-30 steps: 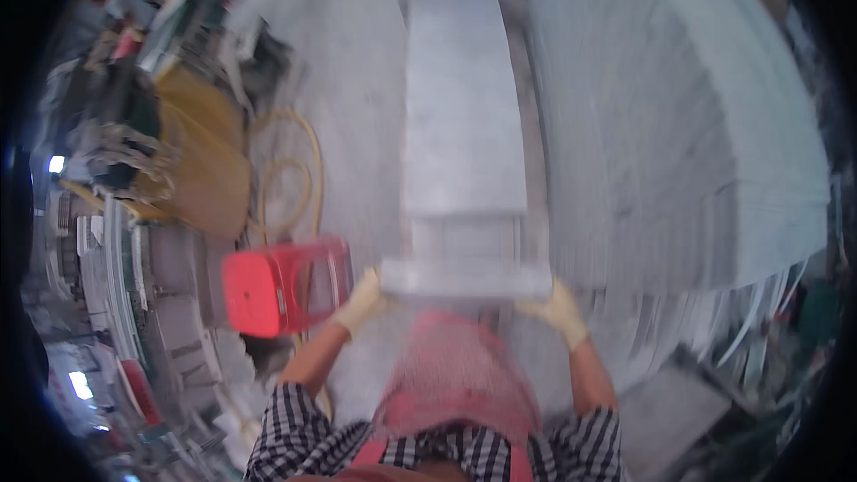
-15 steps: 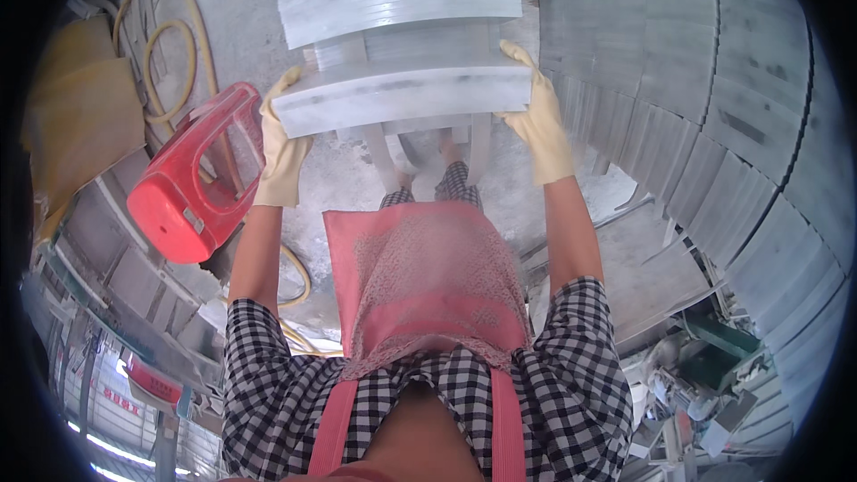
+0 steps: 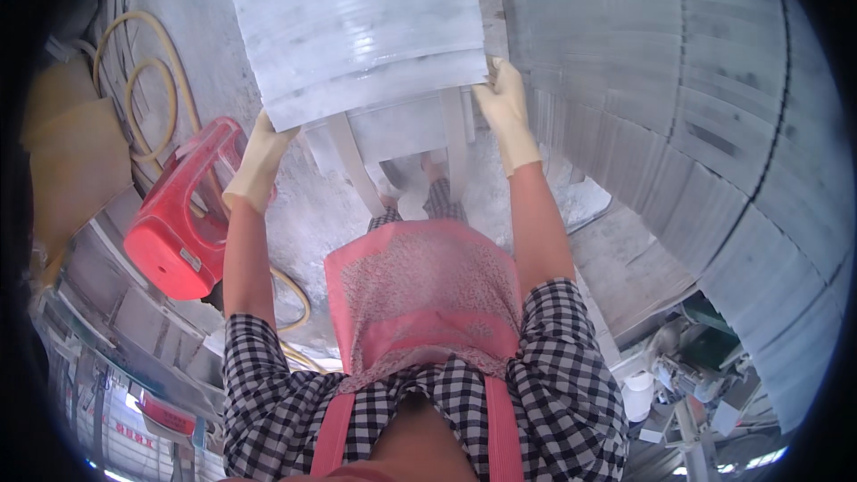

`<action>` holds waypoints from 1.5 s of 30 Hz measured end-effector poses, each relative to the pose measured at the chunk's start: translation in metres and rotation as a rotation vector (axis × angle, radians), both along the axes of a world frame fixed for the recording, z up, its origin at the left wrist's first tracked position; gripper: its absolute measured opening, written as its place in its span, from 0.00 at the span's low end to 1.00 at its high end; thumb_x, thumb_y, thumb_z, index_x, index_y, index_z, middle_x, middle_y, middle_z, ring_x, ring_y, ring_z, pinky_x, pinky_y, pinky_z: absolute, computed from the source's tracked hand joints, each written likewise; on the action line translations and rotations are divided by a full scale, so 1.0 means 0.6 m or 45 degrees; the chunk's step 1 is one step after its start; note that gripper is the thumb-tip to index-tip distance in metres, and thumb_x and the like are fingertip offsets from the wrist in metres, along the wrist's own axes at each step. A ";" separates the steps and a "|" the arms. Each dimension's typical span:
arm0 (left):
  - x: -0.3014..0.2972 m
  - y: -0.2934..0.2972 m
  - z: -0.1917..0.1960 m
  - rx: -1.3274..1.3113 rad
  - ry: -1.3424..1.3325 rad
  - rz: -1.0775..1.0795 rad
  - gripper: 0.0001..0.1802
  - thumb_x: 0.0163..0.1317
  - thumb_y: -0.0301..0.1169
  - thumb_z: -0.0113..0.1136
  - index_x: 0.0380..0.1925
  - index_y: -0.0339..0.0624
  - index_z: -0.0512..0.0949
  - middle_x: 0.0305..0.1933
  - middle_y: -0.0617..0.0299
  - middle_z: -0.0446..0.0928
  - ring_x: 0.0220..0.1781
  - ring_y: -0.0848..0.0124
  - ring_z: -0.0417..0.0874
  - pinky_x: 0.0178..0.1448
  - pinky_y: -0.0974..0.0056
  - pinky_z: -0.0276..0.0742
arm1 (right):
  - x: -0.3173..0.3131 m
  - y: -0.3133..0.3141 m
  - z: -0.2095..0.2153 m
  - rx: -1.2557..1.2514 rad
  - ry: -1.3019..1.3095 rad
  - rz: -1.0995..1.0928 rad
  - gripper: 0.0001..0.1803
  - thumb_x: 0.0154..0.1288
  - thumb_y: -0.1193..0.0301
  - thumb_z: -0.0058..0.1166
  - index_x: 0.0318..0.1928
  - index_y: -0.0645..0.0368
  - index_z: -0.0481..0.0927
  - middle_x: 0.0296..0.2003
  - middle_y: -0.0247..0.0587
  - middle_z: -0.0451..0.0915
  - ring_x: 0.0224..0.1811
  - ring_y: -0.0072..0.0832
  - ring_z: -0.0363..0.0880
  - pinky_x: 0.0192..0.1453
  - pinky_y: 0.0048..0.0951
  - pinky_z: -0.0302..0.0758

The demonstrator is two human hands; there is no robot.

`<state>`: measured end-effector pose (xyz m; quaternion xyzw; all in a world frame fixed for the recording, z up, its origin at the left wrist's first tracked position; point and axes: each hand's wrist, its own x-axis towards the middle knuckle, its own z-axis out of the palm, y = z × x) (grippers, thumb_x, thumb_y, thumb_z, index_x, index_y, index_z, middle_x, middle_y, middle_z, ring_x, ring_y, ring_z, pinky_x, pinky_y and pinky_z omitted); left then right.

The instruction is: The person repeatedly picks up thin rectangular sheets and rubs their edges against a moving belt sander. They then stack the processed sheets on a nearby pile. The person wears gloves and an apron while working in a factory setting.

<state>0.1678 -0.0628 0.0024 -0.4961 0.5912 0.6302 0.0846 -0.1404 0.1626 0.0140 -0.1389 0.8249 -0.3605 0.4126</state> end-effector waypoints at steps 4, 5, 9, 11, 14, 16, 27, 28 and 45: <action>0.022 -0.003 0.009 0.562 0.626 0.869 0.35 0.72 0.46 0.51 0.72 0.36 0.60 0.73 0.53 0.65 0.76 0.61 0.63 0.78 0.59 0.53 | -0.023 -0.005 0.010 -0.515 -0.590 -0.417 0.40 0.76 0.53 0.44 0.76 0.64 0.51 0.75 0.49 0.56 0.79 0.41 0.51 0.79 0.36 0.50; 0.017 0.000 0.010 0.601 0.617 0.999 0.36 0.73 0.48 0.51 0.72 0.35 0.60 0.73 0.53 0.65 0.75 0.60 0.63 0.78 0.59 0.53 | -0.024 -0.014 0.013 -0.507 -0.635 -0.447 0.40 0.75 0.50 0.44 0.75 0.65 0.53 0.75 0.49 0.57 0.79 0.41 0.51 0.79 0.35 0.50; -0.026 0.011 0.003 0.409 0.310 1.036 0.38 0.75 0.54 0.44 0.72 0.35 0.58 0.74 0.54 0.63 0.72 0.60 0.68 0.74 0.61 0.61 | -0.007 -0.057 0.031 0.049 -0.111 0.002 0.42 0.74 0.42 0.40 0.74 0.63 0.60 0.74 0.49 0.61 0.80 0.35 0.50 0.80 0.33 0.47; -0.035 0.009 -0.008 0.252 0.378 0.870 0.40 0.75 0.57 0.42 0.71 0.33 0.60 0.71 0.53 0.66 0.69 0.62 0.71 0.70 0.64 0.66 | 0.000 -0.069 0.039 0.052 -0.208 -0.027 0.45 0.72 0.38 0.40 0.74 0.60 0.59 0.77 0.45 0.54 0.80 0.35 0.49 0.80 0.34 0.47; -0.008 0.010 -0.039 0.209 0.088 0.853 0.39 0.76 0.56 0.41 0.69 0.31 0.63 0.69 0.51 0.68 0.69 0.65 0.70 0.72 0.65 0.65 | 0.009 -0.061 0.046 0.250 -0.218 0.016 0.43 0.72 0.40 0.39 0.74 0.61 0.59 0.76 0.46 0.55 0.80 0.33 0.48 0.81 0.33 0.45; 0.008 0.010 -0.070 -0.156 0.093 0.561 0.37 0.76 0.56 0.41 0.69 0.34 0.63 0.69 0.53 0.68 0.71 0.65 0.66 0.74 0.64 0.61 | 0.006 -0.058 0.046 0.311 -0.050 0.300 0.42 0.71 0.43 0.40 0.74 0.60 0.61 0.77 0.46 0.54 0.81 0.33 0.46 0.82 0.34 0.44; -0.098 -0.237 -0.014 -0.612 -0.719 0.215 0.41 0.66 0.61 0.47 0.72 0.49 0.58 0.67 0.42 0.70 0.71 0.45 0.67 0.70 0.41 0.63 | -0.121 -0.206 0.071 -0.199 0.188 0.563 0.32 0.69 0.51 0.51 0.64 0.59 0.72 0.57 0.58 0.77 0.61 0.49 0.75 0.63 0.41 0.70; -0.086 -0.250 -0.010 -0.640 -0.595 0.244 0.38 0.67 0.60 0.46 0.69 0.46 0.64 0.63 0.41 0.73 0.67 0.44 0.71 0.68 0.43 0.67 | -0.136 -0.181 0.074 -0.415 0.086 0.562 0.28 0.67 0.52 0.53 0.59 0.58 0.76 0.52 0.58 0.80 0.56 0.52 0.78 0.57 0.44 0.74; 0.322 0.029 -0.063 -0.281 -0.630 -0.429 0.21 0.60 0.51 0.56 0.42 0.51 0.86 0.46 0.52 0.85 0.52 0.50 0.84 0.54 0.51 0.79 | 0.057 0.371 0.036 0.685 0.577 0.683 0.16 0.68 0.60 0.48 0.47 0.56 0.80 0.45 0.51 0.83 0.47 0.46 0.83 0.48 0.44 0.79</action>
